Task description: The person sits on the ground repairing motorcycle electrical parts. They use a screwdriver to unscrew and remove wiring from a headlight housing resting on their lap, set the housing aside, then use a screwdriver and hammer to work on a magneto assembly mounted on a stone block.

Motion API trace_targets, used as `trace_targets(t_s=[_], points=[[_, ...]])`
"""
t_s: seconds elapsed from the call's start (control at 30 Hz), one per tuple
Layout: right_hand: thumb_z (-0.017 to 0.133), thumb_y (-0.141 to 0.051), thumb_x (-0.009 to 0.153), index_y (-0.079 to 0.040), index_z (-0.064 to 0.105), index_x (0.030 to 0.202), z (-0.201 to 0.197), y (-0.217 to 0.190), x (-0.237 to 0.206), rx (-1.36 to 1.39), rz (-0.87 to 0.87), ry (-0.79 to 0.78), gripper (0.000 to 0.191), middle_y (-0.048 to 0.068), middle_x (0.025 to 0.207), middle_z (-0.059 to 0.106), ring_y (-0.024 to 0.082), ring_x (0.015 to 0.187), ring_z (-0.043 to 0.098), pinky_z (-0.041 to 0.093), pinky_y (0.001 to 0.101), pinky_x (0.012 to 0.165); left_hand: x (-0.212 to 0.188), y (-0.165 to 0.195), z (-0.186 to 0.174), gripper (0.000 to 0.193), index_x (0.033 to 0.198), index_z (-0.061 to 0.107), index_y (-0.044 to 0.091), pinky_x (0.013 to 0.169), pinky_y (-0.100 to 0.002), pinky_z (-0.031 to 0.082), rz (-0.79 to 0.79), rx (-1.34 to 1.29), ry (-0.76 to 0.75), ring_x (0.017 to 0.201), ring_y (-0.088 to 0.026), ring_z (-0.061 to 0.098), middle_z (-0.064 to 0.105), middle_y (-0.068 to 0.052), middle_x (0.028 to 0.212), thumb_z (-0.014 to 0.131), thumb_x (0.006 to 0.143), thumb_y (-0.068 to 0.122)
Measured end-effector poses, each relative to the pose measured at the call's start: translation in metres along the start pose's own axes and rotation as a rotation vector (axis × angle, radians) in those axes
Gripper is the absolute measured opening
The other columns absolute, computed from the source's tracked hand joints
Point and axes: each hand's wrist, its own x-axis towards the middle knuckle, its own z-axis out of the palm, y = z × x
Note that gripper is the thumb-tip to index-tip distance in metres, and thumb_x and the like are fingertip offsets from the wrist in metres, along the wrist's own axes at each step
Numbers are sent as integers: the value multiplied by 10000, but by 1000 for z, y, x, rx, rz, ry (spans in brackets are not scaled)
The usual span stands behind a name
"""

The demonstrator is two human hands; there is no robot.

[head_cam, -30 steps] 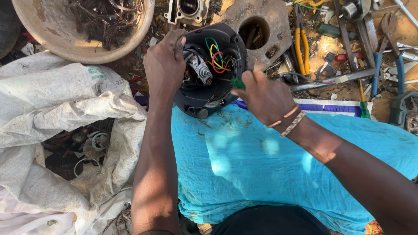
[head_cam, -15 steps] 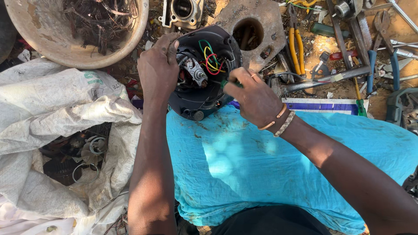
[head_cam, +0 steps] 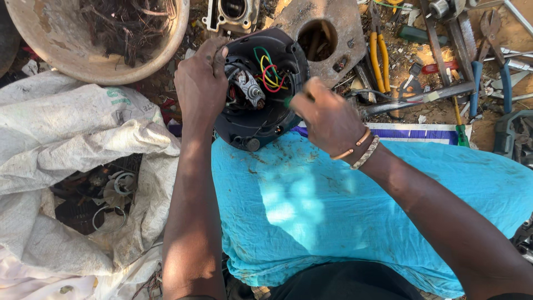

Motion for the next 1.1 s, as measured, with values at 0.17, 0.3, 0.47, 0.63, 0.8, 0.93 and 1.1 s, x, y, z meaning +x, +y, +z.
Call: trace_targets(t_s=[0.17,0.3,0.47,0.63,0.8,0.93,1.1], points=[[622,-453,990,-22,626,1130,0,-2,3,-133,116,19,453,176,927,608,364,667,692,565,438,519,1,1,-1,184,1188,728,131,682,-475,556,-21,-35,-9,810,-352,764,762,-179,886,655,1034,203],[607,-157,901,-74,593,1014,-3,0,0,-104,-93,132,140,143,996,613,379,767,685,572,441,626,1,2,-1,187,1181,749,139,698,-485,554,-25,-16,-10,821,-381,747,753,-196,879,668,1022,197],[678,-359,1012,-28,619,1029,-4,-2,0,-129,69,31,337,158,920,604,350,663,673,557,429,538,1,2,-1,197,1193,727,143,695,-481,556,-34,-17,-9,825,-372,752,754,-189,895,669,1019,218],[643,-56,887,-84,614,1042,-8,-7,7,1,-247,221,161,120,1069,608,345,862,696,588,439,734,2,1,-1,184,1177,736,149,701,-511,542,-2,38,-23,822,-405,731,749,-196,871,660,1025,219],[445,-250,1099,-28,582,1120,-14,-6,6,-31,41,13,262,192,1117,591,382,982,667,590,478,826,2,6,-4,194,1183,730,145,681,-514,539,-36,64,-46,813,-417,722,739,-205,862,667,1019,227],[475,-501,1039,42,596,1272,-13,-4,1,-35,50,81,604,252,1133,599,442,936,652,568,503,713,12,12,-11,204,1169,723,117,704,-506,543,-72,169,-193,822,-387,734,751,-186,861,681,1019,250],[476,-368,1112,-124,602,1121,-8,-4,2,-13,59,32,276,128,1085,598,373,925,680,585,470,780,44,22,-4,342,1244,706,99,776,-507,531,109,269,-406,858,-364,726,753,-181,914,718,935,247]])
